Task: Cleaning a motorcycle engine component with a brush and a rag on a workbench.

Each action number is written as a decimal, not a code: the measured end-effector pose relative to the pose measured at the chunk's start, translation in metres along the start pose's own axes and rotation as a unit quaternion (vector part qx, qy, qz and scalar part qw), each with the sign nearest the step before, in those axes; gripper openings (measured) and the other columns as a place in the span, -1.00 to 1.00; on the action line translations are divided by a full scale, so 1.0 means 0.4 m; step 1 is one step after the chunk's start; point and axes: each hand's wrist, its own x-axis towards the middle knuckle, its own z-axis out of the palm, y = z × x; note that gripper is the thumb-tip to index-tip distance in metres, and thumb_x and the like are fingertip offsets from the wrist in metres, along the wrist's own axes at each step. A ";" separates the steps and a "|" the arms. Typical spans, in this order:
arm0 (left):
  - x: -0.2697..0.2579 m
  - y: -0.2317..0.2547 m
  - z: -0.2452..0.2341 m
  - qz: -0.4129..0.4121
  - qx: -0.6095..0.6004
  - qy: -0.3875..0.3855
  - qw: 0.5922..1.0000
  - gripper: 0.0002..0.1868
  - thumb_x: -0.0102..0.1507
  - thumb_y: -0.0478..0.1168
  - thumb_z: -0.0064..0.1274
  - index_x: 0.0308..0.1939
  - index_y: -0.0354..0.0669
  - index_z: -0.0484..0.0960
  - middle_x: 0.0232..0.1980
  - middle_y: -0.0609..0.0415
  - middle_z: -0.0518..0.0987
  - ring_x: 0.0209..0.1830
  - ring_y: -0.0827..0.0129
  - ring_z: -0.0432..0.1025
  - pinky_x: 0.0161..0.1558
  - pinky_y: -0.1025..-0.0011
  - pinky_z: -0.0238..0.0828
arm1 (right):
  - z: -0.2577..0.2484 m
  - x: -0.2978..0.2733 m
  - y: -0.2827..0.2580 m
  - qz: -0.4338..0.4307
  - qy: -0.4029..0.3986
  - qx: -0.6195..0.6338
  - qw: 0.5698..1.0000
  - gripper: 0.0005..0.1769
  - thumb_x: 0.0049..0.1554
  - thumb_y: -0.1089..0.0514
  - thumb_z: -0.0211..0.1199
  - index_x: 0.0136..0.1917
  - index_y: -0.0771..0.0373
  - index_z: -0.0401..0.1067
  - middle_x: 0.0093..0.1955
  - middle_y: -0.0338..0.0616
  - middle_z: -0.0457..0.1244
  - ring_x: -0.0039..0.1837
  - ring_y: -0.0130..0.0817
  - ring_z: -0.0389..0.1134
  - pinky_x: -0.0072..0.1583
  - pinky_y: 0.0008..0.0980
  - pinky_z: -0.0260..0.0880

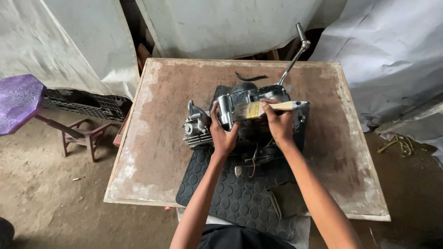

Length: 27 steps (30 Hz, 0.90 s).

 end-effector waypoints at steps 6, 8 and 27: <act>-0.006 -0.036 0.008 -0.013 -0.007 -0.002 1.000 0.03 -0.02 0.04 0.33 0.50 0.03 0.21 0.23 -0.46 0.50 0.29 -0.41 0.36 0.30 -0.13 0.24 | -0.113 0.038 -0.001 -0.105 -0.094 -0.178 0.974 -0.84 0.13 -0.04 0.43 0.02 -0.15 0.67 -0.11 -0.31 0.45 0.04 -0.34 0.48 0.17 -0.31 0.42; -0.010 -0.025 0.007 -0.017 -0.010 -0.004 1.000 0.03 -0.01 0.02 0.32 0.50 0.02 0.21 0.24 -0.48 0.49 0.30 -0.43 0.34 0.32 -0.13 0.21 | -0.125 0.025 -0.024 -0.119 -0.127 -0.191 0.966 -0.83 0.15 -0.06 0.39 0.03 -0.17 0.67 -0.08 -0.30 0.46 0.07 -0.29 0.48 0.15 -0.28 0.44; 0.027 0.058 -0.019 0.251 0.230 -0.248 0.907 0.01 -0.08 -0.17 0.34 0.47 -0.02 0.30 0.19 0.04 0.53 0.29 0.20 0.42 0.37 0.22 0.20 | -0.114 -0.016 -0.200 -0.279 -0.260 -0.159 0.911 -0.77 0.13 0.22 0.41 0.08 0.05 0.61 -0.07 -0.20 0.42 0.05 -0.06 0.46 0.02 -0.16 0.47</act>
